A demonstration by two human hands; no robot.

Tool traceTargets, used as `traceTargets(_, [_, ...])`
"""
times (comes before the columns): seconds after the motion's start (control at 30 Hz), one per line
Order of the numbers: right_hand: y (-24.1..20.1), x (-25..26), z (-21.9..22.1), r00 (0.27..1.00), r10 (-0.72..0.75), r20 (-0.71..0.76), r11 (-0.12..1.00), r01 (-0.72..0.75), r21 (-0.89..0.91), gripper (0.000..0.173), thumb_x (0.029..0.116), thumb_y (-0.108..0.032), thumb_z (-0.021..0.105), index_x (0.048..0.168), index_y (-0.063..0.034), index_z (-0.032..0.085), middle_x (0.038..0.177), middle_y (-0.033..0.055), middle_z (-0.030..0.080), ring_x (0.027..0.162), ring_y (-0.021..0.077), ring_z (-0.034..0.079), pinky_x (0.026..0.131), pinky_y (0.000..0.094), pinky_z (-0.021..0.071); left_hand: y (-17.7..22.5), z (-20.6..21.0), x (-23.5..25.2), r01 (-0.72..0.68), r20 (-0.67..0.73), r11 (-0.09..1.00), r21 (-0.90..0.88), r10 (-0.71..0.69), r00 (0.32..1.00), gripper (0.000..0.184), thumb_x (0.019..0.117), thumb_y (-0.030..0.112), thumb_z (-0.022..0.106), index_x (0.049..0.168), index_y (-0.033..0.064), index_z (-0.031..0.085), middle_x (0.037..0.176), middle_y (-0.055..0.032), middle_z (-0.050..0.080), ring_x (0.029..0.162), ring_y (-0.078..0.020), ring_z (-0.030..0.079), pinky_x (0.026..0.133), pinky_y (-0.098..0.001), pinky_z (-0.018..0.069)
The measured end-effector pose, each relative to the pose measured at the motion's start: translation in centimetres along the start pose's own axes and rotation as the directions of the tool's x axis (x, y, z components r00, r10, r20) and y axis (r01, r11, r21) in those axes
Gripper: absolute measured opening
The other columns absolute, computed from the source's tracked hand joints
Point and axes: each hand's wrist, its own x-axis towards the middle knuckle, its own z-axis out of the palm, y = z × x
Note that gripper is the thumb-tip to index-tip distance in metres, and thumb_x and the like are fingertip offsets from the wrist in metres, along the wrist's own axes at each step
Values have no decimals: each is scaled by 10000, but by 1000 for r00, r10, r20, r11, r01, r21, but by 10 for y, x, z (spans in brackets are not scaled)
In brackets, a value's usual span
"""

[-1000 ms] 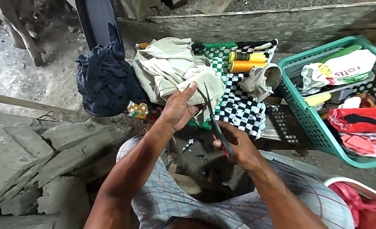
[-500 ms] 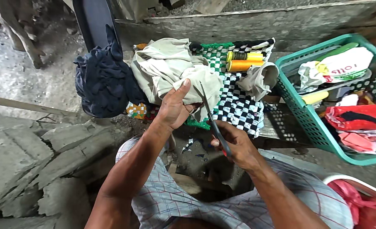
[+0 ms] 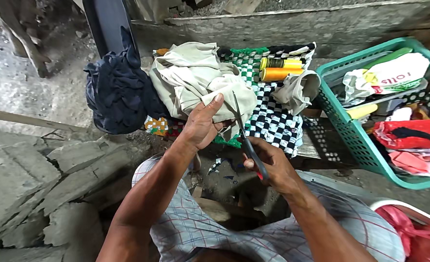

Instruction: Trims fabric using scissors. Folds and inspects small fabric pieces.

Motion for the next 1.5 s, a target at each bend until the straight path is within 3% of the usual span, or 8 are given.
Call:
traceTargets(0.13, [1, -2, 0, 1000, -19, -5, 1000, 19, 8, 709, 884, -546, 741, 1387, -71, 590, 926, 30, 675, 728, 114, 636, 633, 255, 564, 1, 2, -7, -2, -19, 997, 71, 3, 1000, 339, 1082, 371, 489, 1317, 134, 550, 1205, -78, 674, 1094, -217, 679, 960, -468, 570])
traceTargets(0.27, [1, -1, 1, 1000, -22, -7, 1000, 22, -6, 691, 898, -526, 735, 1399, -73, 588, 925, 29, 673, 705, 104, 620, 606, 239, 547, 1, 2, 1, -25, -47, 999, -31, 24, 999, 317, 1102, 278, 442, 1332, 70, 510, 1227, -145, 654, 1132, -273, 665, 995, -518, 545])
traceTargets(0.63, [1, -1, 3, 999, -22, -27, 998, 24, 63, 717, 876, -518, 764, 1381, -41, 585, 929, 40, 670, 718, 119, 639, 622, 251, 571, -2, 3, -1, -10, -1, 1000, -12, 10, 1000, 254, 1093, 233, 464, 1252, 60, 560, 1168, -132, 675, 1086, -262, 680, 976, -509, 558])
traceTargets(0.87, [0, -2, 2, 999, -24, -33, 999, 25, 26, 697, 886, -513, 754, 1385, -53, 597, 907, 29, 682, 686, 102, 636, 592, 230, 561, 1, 4, -8, 0, -30, 997, 83, 3, 1000, 333, 1081, 367, 493, 1311, 134, 554, 1199, -77, 674, 1096, -216, 679, 958, -467, 575])
traceTargets(1.07, [3, -1, 5, 999, -15, -35, 999, 16, 33, 651, 902, -448, 762, 1397, -58, 599, 911, 36, 685, 668, 103, 623, 568, 225, 544, 3, 4, -7, -32, -47, 997, 72, 36, 998, 333, 1090, 383, 460, 1314, 154, 550, 1181, -63, 679, 1052, -187, 687, 923, -417, 584])
traceTargets(1.13, [2, -1, 5, 1000, -8, -24, 997, 10, 71, 644, 896, -429, 775, 1391, -58, 595, 925, 40, 684, 692, 106, 634, 586, 227, 557, 2, 3, -8, -24, -27, 996, 86, 26, 999, 330, 1085, 380, 472, 1303, 146, 555, 1169, -63, 679, 1038, -191, 688, 912, -421, 588])
traceTargets(1.27, [2, -1, 4, 1000, -18, -21, 997, 19, 69, 722, 863, -526, 773, 1389, -65, 594, 930, 34, 680, 740, 114, 651, 646, 247, 580, 1, 3, -9, -8, -14, 998, 70, 9, 1000, 326, 1080, 358, 496, 1297, 126, 566, 1189, -77, 679, 1081, -214, 682, 955, -466, 573])
traceTargets(1.5, [0, -2, 4, 998, -31, -47, 998, 33, 46, 698, 875, -508, 768, 1381, -56, 604, 917, 29, 681, 693, 94, 634, 593, 219, 558, -1, 0, -6, -15, -12, 998, 63, 16, 1000, 340, 1080, 373, 493, 1315, 134, 548, 1203, -82, 672, 1102, -219, 675, 967, -466, 565])
